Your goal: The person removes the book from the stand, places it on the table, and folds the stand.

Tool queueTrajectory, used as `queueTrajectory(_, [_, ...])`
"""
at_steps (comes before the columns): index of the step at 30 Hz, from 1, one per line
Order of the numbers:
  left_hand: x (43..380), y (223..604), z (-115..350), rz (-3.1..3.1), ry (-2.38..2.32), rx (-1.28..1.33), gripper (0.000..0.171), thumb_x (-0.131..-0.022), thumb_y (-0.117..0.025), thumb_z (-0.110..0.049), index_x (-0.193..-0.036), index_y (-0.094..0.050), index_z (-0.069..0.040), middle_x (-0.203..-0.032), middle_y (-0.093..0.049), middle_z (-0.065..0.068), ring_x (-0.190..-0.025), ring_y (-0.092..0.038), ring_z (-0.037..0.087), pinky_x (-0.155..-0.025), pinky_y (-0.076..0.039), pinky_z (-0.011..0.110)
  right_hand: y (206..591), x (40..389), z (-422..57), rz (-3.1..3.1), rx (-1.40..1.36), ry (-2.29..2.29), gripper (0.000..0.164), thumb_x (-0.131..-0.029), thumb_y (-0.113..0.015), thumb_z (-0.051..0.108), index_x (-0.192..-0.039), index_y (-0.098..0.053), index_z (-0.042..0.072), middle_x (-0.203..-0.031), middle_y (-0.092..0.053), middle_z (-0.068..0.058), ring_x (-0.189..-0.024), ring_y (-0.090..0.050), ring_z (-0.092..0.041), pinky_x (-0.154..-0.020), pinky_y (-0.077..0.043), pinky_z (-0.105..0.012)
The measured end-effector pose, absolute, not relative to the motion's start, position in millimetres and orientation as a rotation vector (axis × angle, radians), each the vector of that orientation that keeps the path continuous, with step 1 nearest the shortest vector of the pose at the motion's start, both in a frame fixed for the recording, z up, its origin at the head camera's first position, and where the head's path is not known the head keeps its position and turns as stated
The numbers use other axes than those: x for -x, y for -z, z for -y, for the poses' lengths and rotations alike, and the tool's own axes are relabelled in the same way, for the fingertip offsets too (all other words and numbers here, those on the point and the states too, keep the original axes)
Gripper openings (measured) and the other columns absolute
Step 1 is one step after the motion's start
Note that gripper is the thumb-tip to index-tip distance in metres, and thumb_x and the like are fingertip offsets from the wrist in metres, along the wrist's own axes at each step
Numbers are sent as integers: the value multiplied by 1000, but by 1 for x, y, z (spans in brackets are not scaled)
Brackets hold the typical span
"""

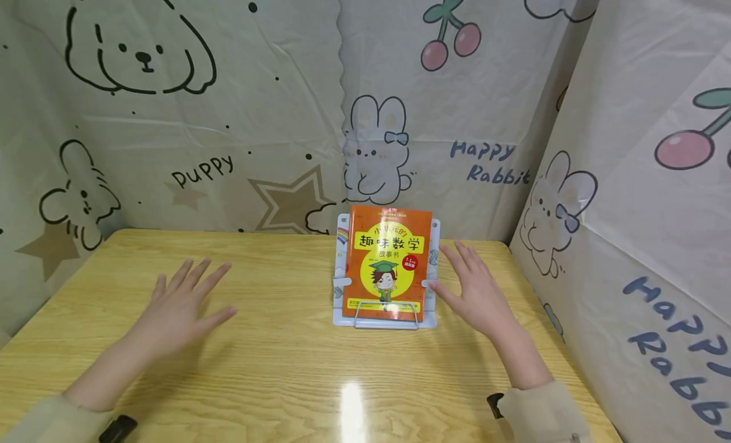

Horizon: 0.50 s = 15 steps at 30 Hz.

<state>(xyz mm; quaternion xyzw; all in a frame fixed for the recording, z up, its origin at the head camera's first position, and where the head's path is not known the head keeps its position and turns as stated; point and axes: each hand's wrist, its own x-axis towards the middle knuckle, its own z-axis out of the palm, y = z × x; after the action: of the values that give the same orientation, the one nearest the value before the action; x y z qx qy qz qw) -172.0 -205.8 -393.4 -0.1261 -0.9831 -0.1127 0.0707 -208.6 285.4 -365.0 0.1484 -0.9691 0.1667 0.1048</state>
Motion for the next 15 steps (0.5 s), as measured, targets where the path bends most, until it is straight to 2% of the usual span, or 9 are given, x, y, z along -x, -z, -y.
queueTrajectory(5, [180,387,197,2946,319,403,84,-84,-42,-72,-151,-22,-25,-153,-20,23,-140,-9,48,-101,-6,76,357,213,-281,2864,-431,-483,76,-90,-55,52,-151,-23,20,-156,-15,-17,-140,-16,-43,-103,-22,-69])
queueTrajectory(15, [201,373,169,2888,368,444,88,-82,-51,-69,-151,-24,-20,-151,-24,22,-139,-13,47,-103,-12,74,351,225,-276,2869,-369,-588,76,-90,-52,55,-151,-22,21,-157,-13,-15,-140,-17,-43,-101,-23,-71])
